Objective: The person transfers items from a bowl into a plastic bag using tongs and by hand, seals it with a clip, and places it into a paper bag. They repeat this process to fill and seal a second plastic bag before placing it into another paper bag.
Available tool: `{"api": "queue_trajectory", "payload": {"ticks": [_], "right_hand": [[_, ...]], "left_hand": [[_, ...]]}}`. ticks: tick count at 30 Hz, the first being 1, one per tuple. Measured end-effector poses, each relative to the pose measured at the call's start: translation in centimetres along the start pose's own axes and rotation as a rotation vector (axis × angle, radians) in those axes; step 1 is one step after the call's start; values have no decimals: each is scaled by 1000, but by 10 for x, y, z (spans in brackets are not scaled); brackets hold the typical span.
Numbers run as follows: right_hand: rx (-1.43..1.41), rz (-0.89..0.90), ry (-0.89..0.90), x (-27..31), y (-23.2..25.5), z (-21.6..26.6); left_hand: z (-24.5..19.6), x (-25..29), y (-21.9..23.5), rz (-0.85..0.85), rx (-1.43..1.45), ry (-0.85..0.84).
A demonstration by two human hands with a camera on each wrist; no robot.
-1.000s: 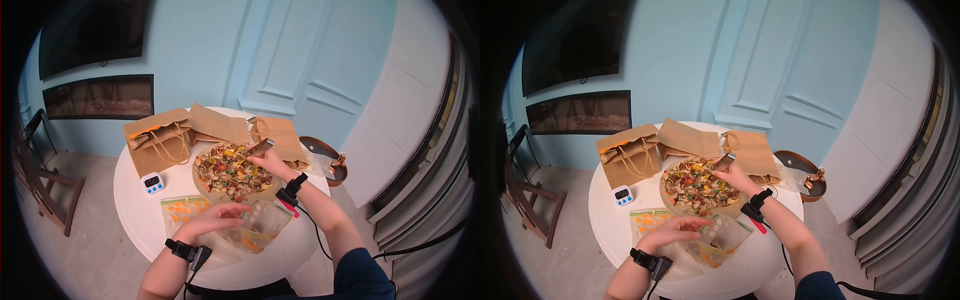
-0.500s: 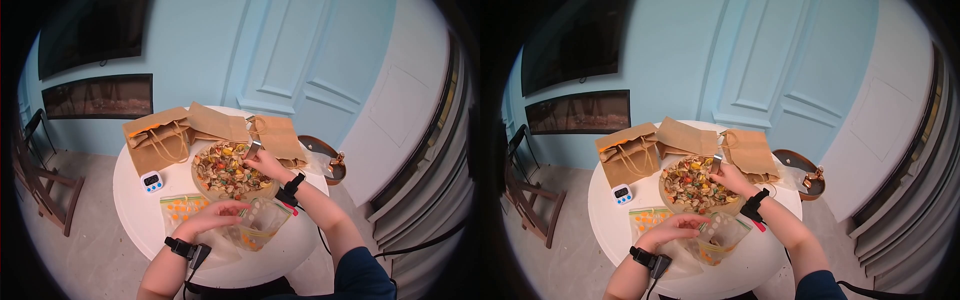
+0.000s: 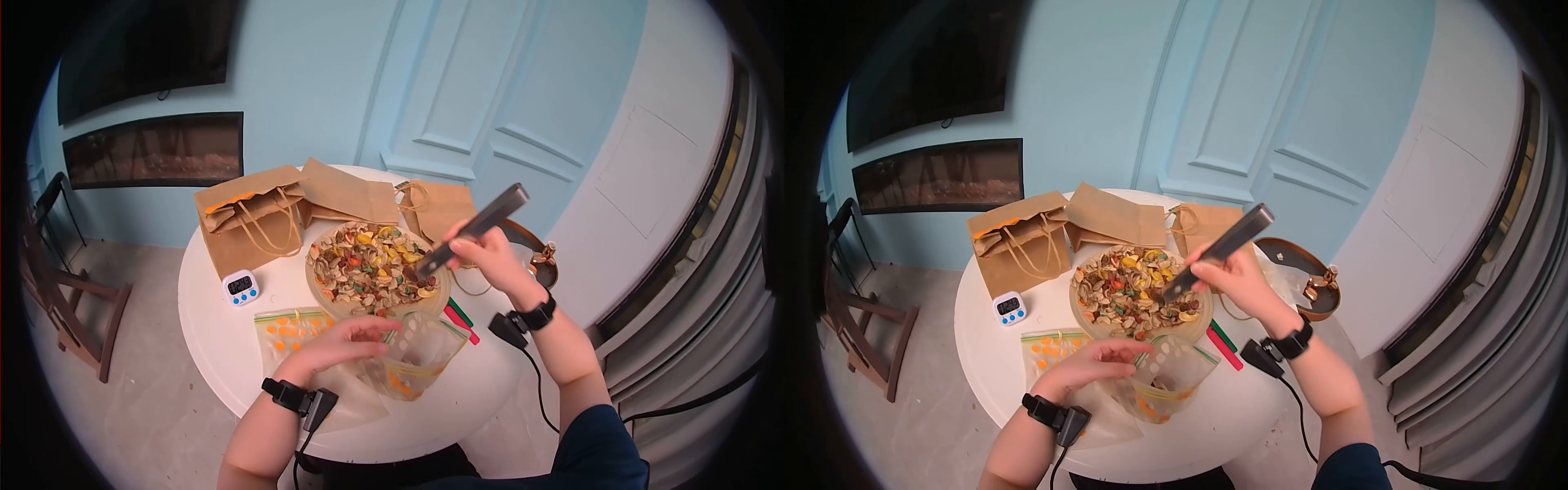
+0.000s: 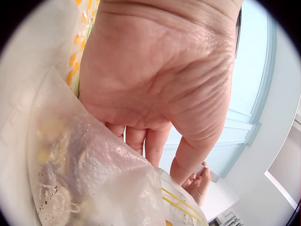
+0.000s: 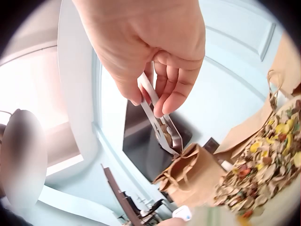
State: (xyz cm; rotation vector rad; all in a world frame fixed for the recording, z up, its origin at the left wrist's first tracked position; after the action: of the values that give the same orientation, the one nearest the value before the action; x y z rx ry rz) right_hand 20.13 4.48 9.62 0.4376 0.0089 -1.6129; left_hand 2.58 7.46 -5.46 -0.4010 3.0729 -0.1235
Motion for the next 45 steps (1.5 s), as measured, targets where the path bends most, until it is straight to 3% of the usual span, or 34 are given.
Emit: {"api": "queue_trajectory", "payload": {"ticks": [5,8,11,14,17,20,25,30,35,41,45], "right_hand": [[-50,186,-93,47,-39,10],[156,223,-105,48,-43,5],[-19,-17,20,10,-1,-10],[211,-154,26,-29,16,-40],[181,-156,-86,-57,18,-95],[312,-139,-39,-79,25,-139],[290,-155,13,-82,17,-146],[199,-120,-119,-83,14,-158],[74,-147,-120,-73,17,-137],[-63,-135,-44,-24,9,-34],[-134,74,-95,24,-21,-2]], "left_hand": [[-1,0,-1,0,7,-3],[0,-1,-1,3,20,-1],[2,-2,0,7,31,-6],[0,-1,0,6,23,-2],[1,-2,2,-7,-20,-24],[1,-2,3,-10,-43,-47],[3,-4,3,-4,-28,-37],[2,-4,2,0,-18,-35],[1,-2,1,3,-10,-15],[-2,0,0,-2,6,3],[-2,0,-1,-10,14,12]]}}
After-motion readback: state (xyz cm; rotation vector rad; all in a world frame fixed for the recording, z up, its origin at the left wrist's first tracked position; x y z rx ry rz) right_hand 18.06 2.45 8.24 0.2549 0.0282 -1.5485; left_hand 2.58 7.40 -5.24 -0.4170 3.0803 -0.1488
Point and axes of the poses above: each hand's wrist, its own x-axis away from the middle knuckle, its own y-axis out of the back of the hand, z = x × y, the point moved 8 cm from there along -x, towards the middle knuckle, and after that the axes turned 4 degrees about -x, right-handed, at the moved point
